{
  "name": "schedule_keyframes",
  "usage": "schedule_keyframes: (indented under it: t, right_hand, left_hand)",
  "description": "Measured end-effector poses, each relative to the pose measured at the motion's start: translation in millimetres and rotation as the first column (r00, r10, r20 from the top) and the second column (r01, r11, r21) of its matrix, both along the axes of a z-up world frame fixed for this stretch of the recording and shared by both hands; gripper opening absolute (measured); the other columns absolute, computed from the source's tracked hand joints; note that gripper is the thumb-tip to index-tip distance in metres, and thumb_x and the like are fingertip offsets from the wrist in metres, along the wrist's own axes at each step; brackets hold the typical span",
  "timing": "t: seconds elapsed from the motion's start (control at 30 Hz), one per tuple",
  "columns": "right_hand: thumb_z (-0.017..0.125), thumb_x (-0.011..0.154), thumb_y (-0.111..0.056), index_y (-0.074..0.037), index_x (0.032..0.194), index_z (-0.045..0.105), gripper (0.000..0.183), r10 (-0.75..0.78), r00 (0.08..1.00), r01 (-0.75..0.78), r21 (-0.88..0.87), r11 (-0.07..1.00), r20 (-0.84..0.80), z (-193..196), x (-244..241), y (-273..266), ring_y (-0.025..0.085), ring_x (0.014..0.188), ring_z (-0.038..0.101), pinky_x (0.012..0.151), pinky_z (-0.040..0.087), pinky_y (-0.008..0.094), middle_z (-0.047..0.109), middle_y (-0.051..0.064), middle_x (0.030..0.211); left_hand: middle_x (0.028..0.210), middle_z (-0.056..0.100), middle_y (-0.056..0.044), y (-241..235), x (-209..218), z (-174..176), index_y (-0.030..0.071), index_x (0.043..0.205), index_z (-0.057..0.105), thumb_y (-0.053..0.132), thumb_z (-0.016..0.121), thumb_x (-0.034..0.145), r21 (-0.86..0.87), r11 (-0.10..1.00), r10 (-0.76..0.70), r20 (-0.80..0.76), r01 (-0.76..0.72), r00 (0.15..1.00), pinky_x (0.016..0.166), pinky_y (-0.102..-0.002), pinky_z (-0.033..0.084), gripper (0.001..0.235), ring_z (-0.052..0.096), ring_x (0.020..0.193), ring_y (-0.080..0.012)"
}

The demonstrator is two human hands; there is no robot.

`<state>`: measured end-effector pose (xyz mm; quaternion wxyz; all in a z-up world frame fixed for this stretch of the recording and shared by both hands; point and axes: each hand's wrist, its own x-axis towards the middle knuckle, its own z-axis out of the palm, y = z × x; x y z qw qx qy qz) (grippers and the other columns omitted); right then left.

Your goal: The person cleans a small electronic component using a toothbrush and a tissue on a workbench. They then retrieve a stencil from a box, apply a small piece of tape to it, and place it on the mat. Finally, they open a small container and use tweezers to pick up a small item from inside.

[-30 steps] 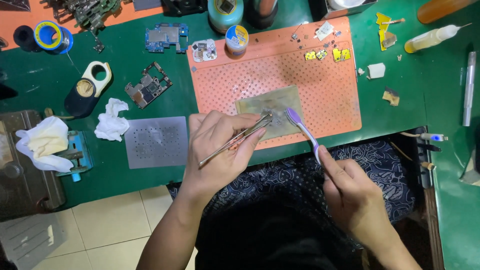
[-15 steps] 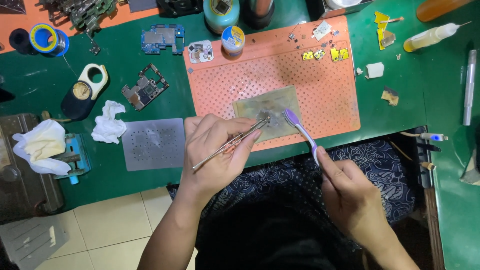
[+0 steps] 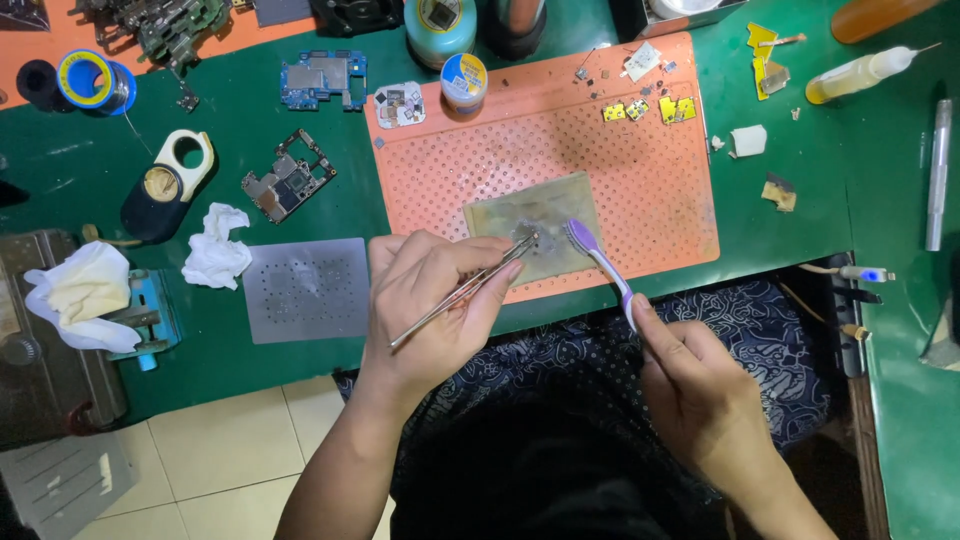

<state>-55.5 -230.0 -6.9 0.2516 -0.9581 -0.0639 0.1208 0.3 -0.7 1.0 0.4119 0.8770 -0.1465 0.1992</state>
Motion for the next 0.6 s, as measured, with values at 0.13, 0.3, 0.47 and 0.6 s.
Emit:
schedule_keyframes:
  t: [0.13, 0.3, 0.47, 0.6]
  right_hand:
    - [0.046, 0.076, -0.007, -0.023, 0.126, 0.043, 0.052, 0.006, 1.000, -0.005, -0.013, 1.000, 0.015, -2, 0, -1, 0.019, 0.058, 0.050, 0.050, 0.041, 0.031, 0.053, 0.003, 0.081]
    - [0.046, 0.075, -0.006, -0.024, 0.126, 0.043, 0.054, 0.000, 1.000, 0.001, -0.037, 0.999, 0.013, -3, -2, -2, 0.018, 0.059, 0.050, 0.049, 0.042, 0.031, 0.053, 0.002, 0.081]
    - [0.050, 0.076, -0.002, -0.018, 0.126, 0.040, 0.054, 0.073, 0.995, -0.079, 0.081, 0.994, 0.073, 5, 2, 15, 0.017, 0.061, 0.052, 0.055, 0.044, 0.026, 0.054, 0.004, 0.084]
    - [0.052, 0.074, -0.008, -0.022, 0.128, 0.037, 0.057, 0.203, 0.978, -0.195, -0.142, 0.971, 0.048, 9, 1, 16, 0.027, 0.045, 0.046, 0.035, 0.040, 0.040, 0.045, 0.001, 0.077]
  left_hand:
    - [0.086, 0.065, 0.000, 0, 0, 0, 0.008, 0.082, 0.053, 0.011, 0.068, 0.078, 0.004, 1.000, -0.006, 0.002, 0.006, 1.000, 0.069, -0.028, 0.030, 0.015, 0.055, 0.068, -0.0118]
    - [0.085, 0.066, -0.001, 0, 0, 0, 0.008, 0.081, 0.053, 0.011, 0.069, 0.077, 0.003, 1.000, -0.009, 0.015, 0.009, 1.000, 0.069, -0.028, 0.029, 0.016, 0.055, 0.068, -0.0113]
    - [0.085, 0.066, 0.000, -2, 0, 2, 0.009, 0.079, 0.055, 0.011, 0.070, 0.076, -0.003, 1.000, -0.010, 0.009, 0.010, 1.000, 0.069, -0.028, 0.030, 0.015, 0.056, 0.070, -0.0106]
    - [0.082, 0.065, 0.003, -1, -1, 1, 0.011, 0.077, 0.055, 0.012, 0.070, 0.077, 0.044, 0.999, 0.005, 0.048, -0.007, 0.999, 0.067, -0.028, 0.029, 0.015, 0.055, 0.067, -0.0099]
